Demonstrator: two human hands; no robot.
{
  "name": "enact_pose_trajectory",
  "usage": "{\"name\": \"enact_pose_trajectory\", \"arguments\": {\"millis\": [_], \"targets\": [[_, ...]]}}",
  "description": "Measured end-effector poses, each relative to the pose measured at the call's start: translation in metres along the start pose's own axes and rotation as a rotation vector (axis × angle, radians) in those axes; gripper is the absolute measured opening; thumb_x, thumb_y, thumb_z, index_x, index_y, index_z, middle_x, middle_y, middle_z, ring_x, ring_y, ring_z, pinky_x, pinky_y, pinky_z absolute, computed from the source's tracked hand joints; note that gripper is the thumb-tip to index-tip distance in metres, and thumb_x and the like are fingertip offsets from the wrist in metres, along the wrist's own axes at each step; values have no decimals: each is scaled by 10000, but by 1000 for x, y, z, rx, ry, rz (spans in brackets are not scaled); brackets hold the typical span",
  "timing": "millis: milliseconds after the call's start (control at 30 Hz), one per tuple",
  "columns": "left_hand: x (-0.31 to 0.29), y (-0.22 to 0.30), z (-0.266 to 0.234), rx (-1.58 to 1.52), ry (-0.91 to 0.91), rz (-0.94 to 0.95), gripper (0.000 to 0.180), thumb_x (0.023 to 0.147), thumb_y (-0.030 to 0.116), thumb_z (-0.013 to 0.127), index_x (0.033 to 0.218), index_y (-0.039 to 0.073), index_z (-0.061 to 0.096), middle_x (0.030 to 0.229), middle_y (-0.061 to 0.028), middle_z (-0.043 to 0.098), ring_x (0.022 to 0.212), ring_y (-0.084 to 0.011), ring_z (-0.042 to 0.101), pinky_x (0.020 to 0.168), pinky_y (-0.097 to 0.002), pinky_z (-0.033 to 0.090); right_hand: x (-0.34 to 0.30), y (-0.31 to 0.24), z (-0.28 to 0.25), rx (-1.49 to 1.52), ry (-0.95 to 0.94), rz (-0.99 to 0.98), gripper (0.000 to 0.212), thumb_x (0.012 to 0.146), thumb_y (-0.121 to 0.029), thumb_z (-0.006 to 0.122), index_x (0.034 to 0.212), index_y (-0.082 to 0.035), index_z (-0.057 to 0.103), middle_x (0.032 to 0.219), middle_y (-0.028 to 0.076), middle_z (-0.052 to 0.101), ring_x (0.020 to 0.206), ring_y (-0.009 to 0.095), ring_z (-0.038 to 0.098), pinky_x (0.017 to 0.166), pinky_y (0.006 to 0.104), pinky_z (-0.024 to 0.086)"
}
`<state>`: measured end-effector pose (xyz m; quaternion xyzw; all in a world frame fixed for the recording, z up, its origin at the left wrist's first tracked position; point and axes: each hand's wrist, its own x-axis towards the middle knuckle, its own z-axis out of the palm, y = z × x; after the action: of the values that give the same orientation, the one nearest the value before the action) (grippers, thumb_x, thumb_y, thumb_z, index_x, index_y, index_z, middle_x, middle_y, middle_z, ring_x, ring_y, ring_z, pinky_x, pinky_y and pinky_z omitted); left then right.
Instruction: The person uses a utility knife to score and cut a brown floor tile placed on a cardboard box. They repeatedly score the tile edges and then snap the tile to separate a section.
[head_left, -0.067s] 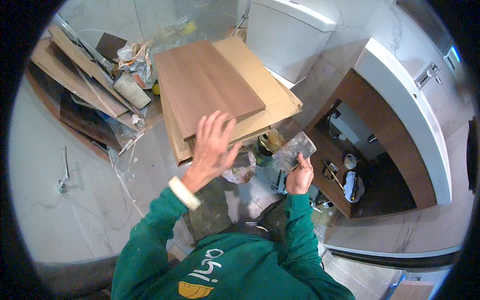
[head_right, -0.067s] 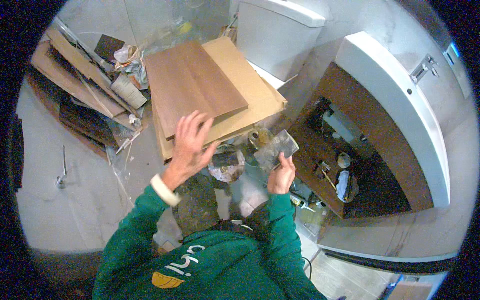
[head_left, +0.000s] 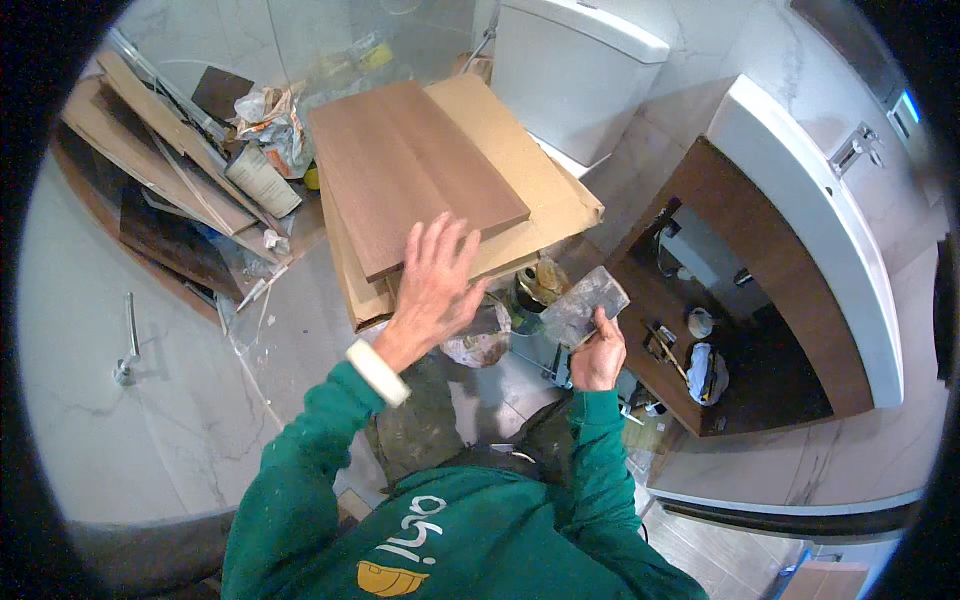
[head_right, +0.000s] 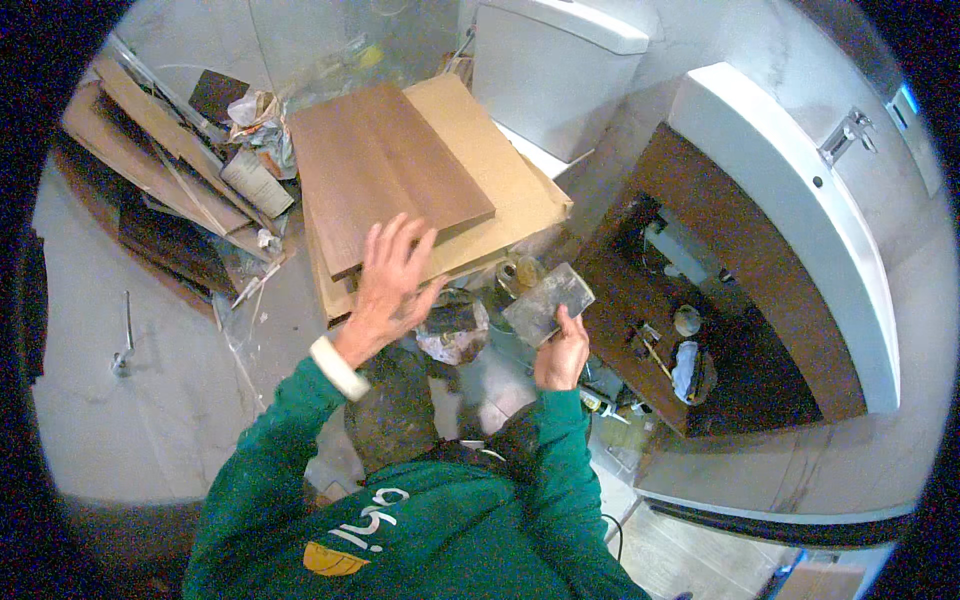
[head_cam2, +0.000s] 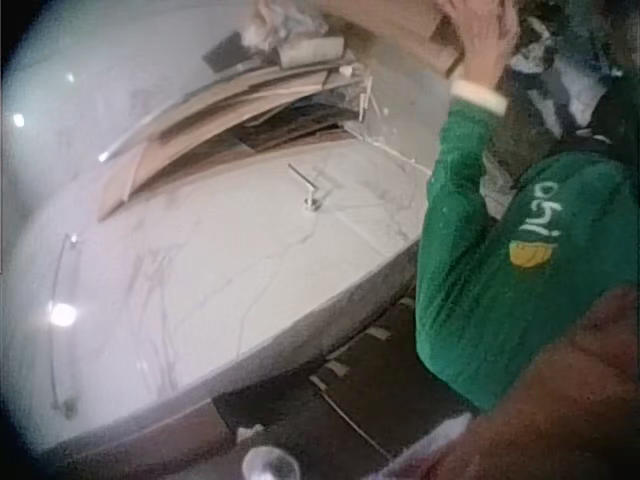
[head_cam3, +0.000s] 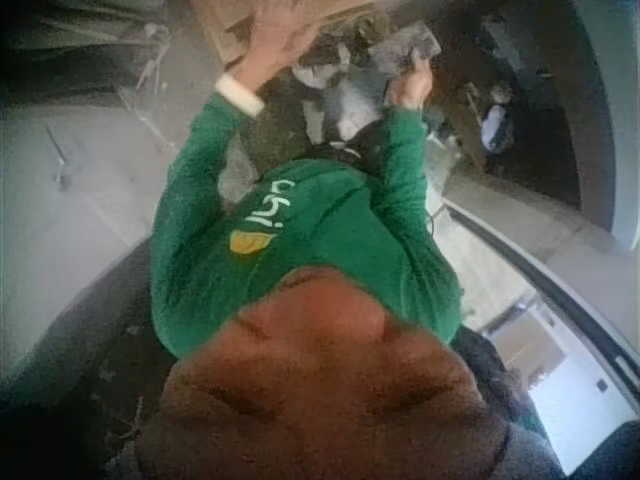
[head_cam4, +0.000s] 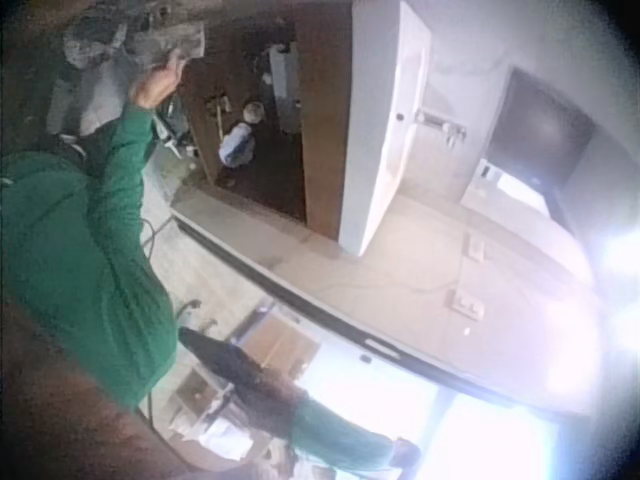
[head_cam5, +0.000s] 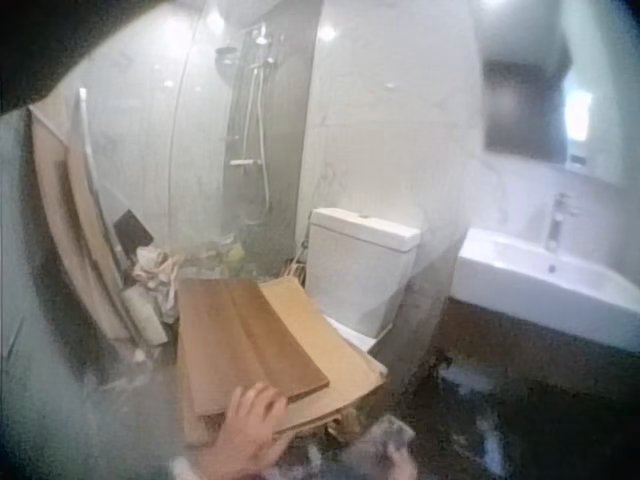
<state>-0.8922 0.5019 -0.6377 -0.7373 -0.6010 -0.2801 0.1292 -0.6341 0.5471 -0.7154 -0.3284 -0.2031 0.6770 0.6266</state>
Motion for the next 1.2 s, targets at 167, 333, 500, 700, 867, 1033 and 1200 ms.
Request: {"name": "enact_pose_trajectory", "arguments": {"millis": [167,333,500,700,867,1033,1200], "targets": [[46,6,51,163,-110,97,706,888,345,692,1430,-53,474,1519,-229,423,1476,-434,290,1230,-593,168,-19,-1,-1,-26,-239,184,431,979,-162,542,1376,4,526,1263,149,678,1106,319,677,993,474,538],[36,-5,41,236,-164,76,728,894,346,685,1446,-65,448,1524,-224,431,1494,-435,266,1237,-594,148,-20,-2,14,-105,-190,53,410,972,-71,496,1372,18,524,1198,211,691,1086,321,699,916,432,585],[-34,-22,-17,285,-146,-35,712,865,259,723,1445,-56,457,1523,-207,439,1500,-415,273,1228,-595,166,8,7,46,-791,-233,-320,388,1003,-55,548,1382,26,565,1316,160,668,1177,223,649,1002,326,491],[-76,-37,-60,320,-48,-177,654,826,180,752,1393,-39,510,1493,-206,475,1485,-403,316,1218,-598,181,34,34,99,-1429,-636,-1013,690,803,27,596,1478,-55,478,1476,210,518,1352,364,515,1113,479,409],[-98,-59,-74,77,31,-376,567,880,233,728,1315,-95,572,1302,-221,626,1303,-406,541,1112,-523,386,58,52,113,-1565,-814,-1359,758,737,11,650,1472,-87,494,1537,176,464,1410,338,457,1152,503,346],[-88,-79,-62,-1066,139,-917,552,981,370,660,1235,-117,602,1134,-195,707,1018,-298,721,879,-384,563,66,60,113,-1657,-987,-1421,734,771,-81,660,1483,-94,484,1567,178,429,1452,352,403,1173,553,299],[-72,-86,-55,-1390,209,-998,603,1013,463,598,1216,-105,607,1082,-187,716,991,-250,728,825,-337,570,12,115,140,-1534,-1010,-1430,658,839,-127,609,1485,-85,485,1586,148,420,1479,355,368,1196,573,265]]}}
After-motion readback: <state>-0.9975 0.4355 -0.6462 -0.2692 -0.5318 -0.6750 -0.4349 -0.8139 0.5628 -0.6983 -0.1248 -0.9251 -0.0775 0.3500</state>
